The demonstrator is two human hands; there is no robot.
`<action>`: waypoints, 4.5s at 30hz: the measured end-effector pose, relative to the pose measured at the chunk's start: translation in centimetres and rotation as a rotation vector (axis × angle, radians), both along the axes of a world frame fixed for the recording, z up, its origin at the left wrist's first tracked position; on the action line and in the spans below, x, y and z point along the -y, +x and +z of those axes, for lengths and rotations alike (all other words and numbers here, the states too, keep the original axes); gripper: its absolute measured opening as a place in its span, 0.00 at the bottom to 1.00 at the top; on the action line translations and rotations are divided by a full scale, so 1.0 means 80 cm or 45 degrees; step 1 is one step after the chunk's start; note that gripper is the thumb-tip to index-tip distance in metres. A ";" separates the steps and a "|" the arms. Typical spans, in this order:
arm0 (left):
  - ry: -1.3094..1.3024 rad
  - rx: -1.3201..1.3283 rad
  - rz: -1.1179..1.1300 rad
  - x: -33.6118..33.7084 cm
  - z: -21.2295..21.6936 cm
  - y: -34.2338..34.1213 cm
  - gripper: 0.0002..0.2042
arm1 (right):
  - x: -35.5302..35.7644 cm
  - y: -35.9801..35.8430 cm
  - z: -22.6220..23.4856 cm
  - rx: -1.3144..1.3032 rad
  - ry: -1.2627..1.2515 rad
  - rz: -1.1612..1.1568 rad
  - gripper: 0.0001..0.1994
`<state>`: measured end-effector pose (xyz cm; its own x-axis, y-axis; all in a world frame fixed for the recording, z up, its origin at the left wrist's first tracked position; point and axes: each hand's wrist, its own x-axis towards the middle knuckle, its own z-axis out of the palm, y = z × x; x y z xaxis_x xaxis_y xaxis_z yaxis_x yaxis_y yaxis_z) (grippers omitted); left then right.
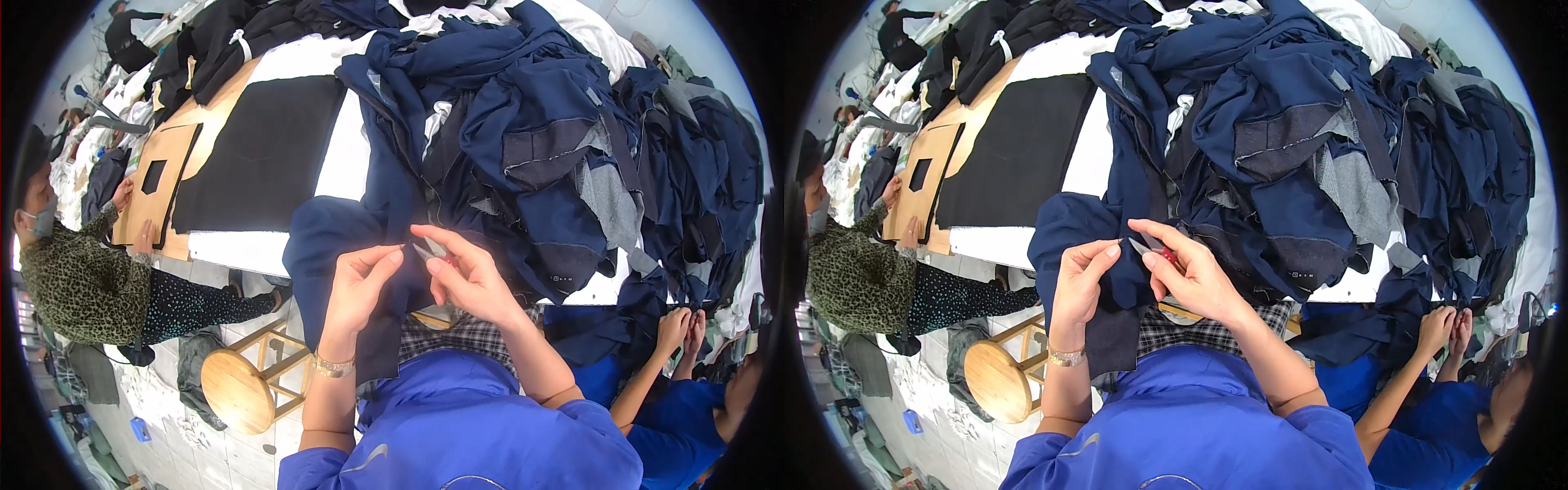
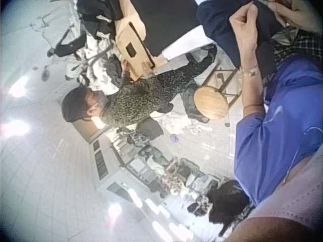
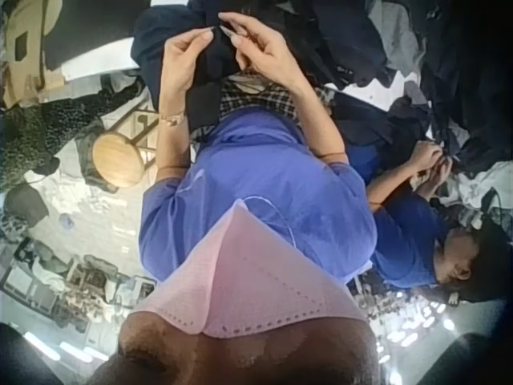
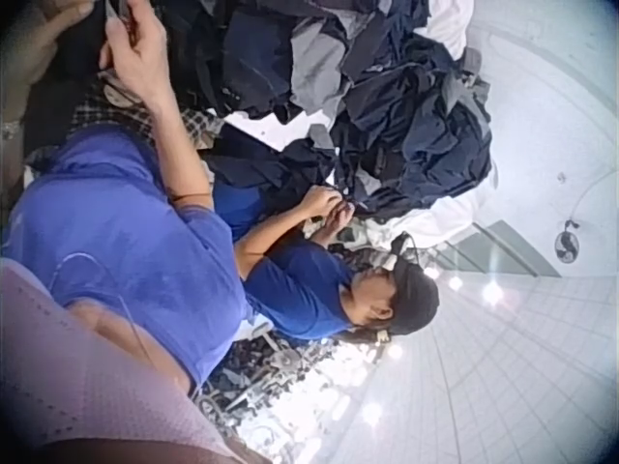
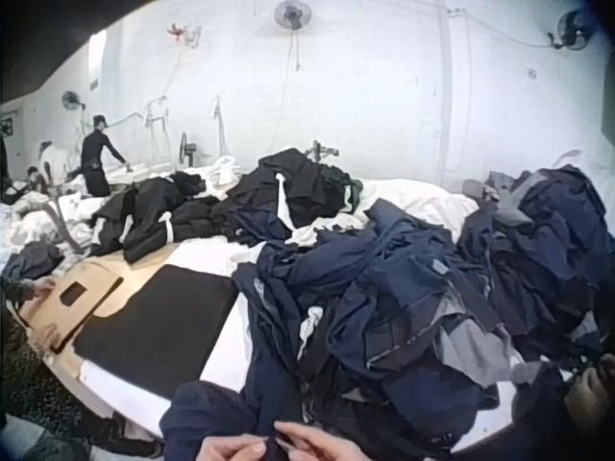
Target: Trimming loose threads and excess material from fabric garment components using scissors at a workstation.
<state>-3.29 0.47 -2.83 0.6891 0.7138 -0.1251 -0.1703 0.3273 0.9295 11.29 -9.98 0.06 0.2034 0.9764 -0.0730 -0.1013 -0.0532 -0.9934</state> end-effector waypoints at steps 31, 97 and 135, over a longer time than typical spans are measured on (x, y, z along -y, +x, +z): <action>-0.084 0.089 -0.029 0.002 0.008 0.002 0.08 | 0.001 -0.003 0.003 -0.069 -0.051 0.013 0.20; 0.065 -0.034 -0.032 0.002 0.009 0.003 0.09 | -0.009 0.000 -0.006 0.039 0.085 -0.397 0.11; 0.499 -0.251 0.037 0.003 0.010 0.003 0.07 | -0.029 0.013 -0.013 0.667 0.110 -0.577 0.04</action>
